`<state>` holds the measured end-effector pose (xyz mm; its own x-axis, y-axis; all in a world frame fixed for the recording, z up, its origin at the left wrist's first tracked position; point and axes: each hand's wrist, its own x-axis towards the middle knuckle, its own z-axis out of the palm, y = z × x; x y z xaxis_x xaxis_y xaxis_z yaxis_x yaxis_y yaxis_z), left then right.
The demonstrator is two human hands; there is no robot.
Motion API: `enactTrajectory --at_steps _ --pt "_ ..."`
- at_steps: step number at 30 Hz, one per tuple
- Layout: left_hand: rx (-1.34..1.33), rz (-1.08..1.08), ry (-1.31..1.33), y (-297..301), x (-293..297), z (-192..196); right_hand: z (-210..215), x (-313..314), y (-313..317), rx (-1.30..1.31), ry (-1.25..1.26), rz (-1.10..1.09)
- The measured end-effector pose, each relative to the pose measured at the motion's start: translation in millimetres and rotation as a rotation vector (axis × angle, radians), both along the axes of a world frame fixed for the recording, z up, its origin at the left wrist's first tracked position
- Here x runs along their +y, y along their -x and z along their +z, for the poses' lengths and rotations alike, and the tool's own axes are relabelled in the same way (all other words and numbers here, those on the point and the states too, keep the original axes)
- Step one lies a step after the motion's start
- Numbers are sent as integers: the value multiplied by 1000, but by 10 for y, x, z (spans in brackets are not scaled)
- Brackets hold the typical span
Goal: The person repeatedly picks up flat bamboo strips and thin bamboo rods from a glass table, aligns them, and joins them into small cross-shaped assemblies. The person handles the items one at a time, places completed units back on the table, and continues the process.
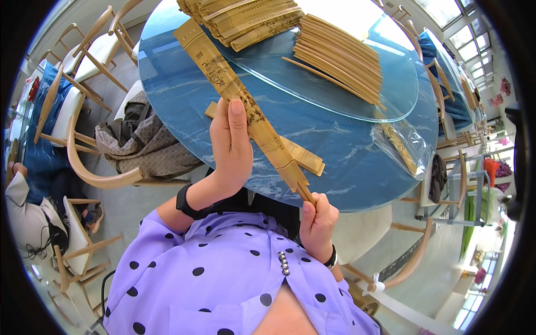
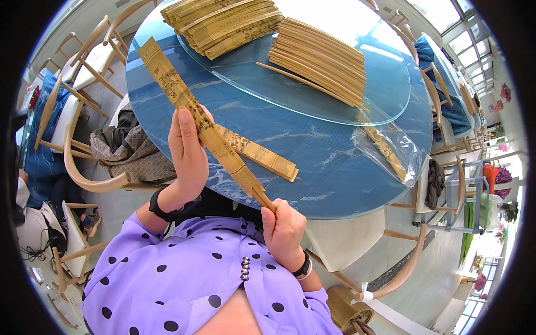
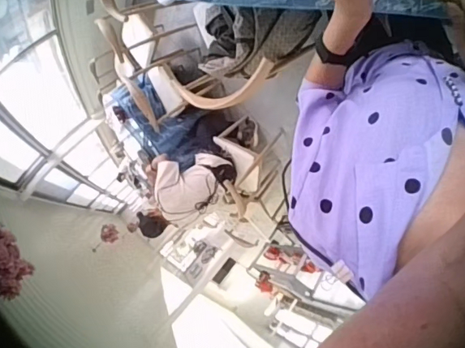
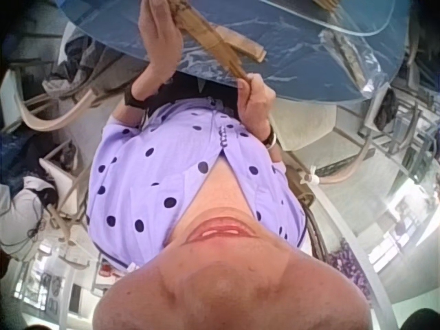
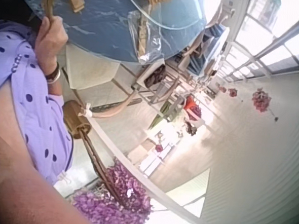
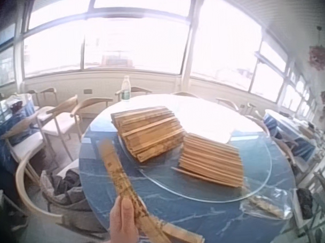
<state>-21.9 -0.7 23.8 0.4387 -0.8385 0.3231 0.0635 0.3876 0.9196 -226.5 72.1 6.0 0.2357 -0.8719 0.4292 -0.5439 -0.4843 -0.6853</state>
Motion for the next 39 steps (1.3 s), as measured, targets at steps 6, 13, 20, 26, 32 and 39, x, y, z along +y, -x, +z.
enactTrajectory --at_steps 6,13,20,26,32,39 --pt "110 102 157 90 -85 -5 -15 53 -22 34 46 -9" --pt "144 140 172 119 -96 47 6 28 -32 82 117 25" --pt "18 121 96 199 -35 -5 41 5 -88 26 54 11" --pt "19 -168 70 109 -144 97 58 -48 -117 -33 -39 46" --pt "37 -116 -20 -104 -216 183 100 -31 -78 -105 -24 56" --pt "-64 -125 -117 -90 -188 214 71 -72 -118 -62 312 139"
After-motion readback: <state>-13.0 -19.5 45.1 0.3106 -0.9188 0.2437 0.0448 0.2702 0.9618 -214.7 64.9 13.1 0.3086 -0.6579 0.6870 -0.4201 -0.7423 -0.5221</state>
